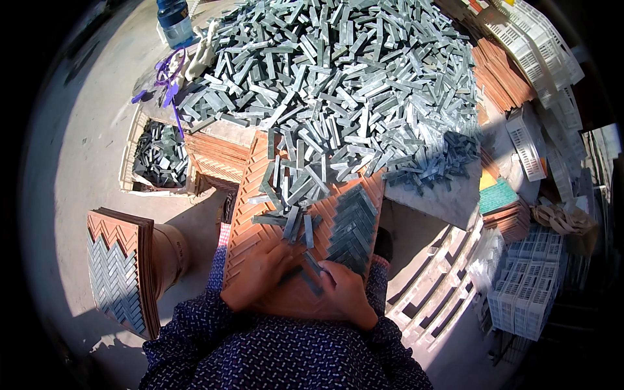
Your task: The person sits on the ground and arranges small rectangular tiles onto a larger board to form a herringbone pattern. They pick tiles from a nearby pile and place them one by one into the pattern.
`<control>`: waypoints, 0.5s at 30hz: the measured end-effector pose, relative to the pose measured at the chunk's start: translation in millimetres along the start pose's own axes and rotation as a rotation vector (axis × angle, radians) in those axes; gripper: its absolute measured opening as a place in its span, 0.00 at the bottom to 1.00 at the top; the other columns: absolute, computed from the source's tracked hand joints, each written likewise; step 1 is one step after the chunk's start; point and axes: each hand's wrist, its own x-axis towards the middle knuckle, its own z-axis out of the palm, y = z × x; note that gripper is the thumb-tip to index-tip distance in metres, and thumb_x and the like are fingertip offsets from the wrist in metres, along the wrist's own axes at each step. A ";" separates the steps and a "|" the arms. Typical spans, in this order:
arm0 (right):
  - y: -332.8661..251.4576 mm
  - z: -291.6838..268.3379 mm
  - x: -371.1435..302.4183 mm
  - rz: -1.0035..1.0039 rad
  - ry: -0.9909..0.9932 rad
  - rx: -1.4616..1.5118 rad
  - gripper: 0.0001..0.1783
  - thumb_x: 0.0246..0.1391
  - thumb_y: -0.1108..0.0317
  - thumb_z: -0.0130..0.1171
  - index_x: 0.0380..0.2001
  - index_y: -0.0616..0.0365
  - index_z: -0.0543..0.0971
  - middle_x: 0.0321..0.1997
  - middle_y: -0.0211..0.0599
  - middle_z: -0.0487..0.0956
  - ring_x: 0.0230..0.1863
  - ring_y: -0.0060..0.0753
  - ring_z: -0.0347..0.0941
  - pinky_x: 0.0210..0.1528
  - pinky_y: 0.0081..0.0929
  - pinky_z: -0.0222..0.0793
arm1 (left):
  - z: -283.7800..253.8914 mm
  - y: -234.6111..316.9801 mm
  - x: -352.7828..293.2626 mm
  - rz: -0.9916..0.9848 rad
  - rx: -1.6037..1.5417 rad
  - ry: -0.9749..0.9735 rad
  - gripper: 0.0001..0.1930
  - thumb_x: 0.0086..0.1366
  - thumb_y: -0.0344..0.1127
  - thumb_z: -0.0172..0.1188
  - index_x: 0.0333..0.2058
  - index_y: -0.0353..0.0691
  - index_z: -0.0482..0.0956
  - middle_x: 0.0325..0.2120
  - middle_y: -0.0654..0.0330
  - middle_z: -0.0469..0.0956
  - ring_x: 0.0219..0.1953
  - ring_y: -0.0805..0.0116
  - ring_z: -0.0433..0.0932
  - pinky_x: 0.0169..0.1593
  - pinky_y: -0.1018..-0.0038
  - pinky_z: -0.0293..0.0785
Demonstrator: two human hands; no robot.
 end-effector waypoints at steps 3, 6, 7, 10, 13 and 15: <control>-2.1 3.3 -1.0 -0.007 -0.105 -0.098 0.13 0.46 0.74 0.60 0.39 0.60 0.77 0.33 0.42 0.78 0.31 0.44 0.76 0.34 0.34 0.73 | 1.9 -2.0 -4.2 -0.001 -0.021 0.029 0.05 0.56 0.28 0.59 0.30 0.35 0.73 0.29 0.52 0.73 0.32 0.51 0.74 0.35 0.63 0.71; -8.4 2.2 1.8 -0.016 -0.193 -0.221 0.15 0.46 0.73 0.60 0.40 0.59 0.77 0.35 0.42 0.78 0.34 0.46 0.76 0.36 0.36 0.72 | 3.6 -1.7 -4.7 -0.004 -0.033 0.045 0.04 0.56 0.28 0.60 0.29 0.35 0.74 0.28 0.52 0.73 0.32 0.51 0.74 0.35 0.63 0.71; -11.8 1.6 5.2 -0.028 -0.215 -0.261 0.15 0.45 0.72 0.61 0.40 0.58 0.77 0.36 0.42 0.78 0.35 0.46 0.75 0.36 0.36 0.72 | 3.5 -1.5 -4.4 -0.002 -0.041 0.052 0.04 0.56 0.28 0.60 0.29 0.36 0.74 0.28 0.52 0.73 0.31 0.51 0.74 0.35 0.63 0.71; -24.6 -2.8 25.3 -0.081 -0.114 -0.227 0.14 0.44 0.72 0.61 0.38 0.58 0.74 0.34 0.39 0.75 0.37 0.44 0.74 0.35 0.35 0.72 | 2.0 -0.6 -4.3 -0.020 -0.081 0.065 0.04 0.55 0.27 0.60 0.30 0.36 0.75 0.29 0.52 0.74 0.32 0.51 0.75 0.35 0.63 0.71; -7.2 -2.8 37.8 -0.116 -0.270 -0.054 0.15 0.45 0.73 0.62 0.40 0.57 0.77 0.36 0.41 0.77 0.38 0.46 0.75 0.40 0.35 0.72 | -0.2 -1.8 -4.8 -0.033 -0.094 0.092 0.05 0.55 0.26 0.60 0.31 0.36 0.75 0.30 0.52 0.75 0.32 0.51 0.75 0.36 0.63 0.72; -0.7 -4.9 43.4 -0.137 -0.346 -0.035 0.16 0.44 0.74 0.62 0.41 0.57 0.77 0.37 0.41 0.77 0.38 0.46 0.75 0.40 0.34 0.73 | -4.0 -2.1 -4.2 -0.048 -0.070 0.087 0.05 0.55 0.26 0.60 0.31 0.36 0.76 0.31 0.53 0.76 0.33 0.51 0.76 0.37 0.64 0.72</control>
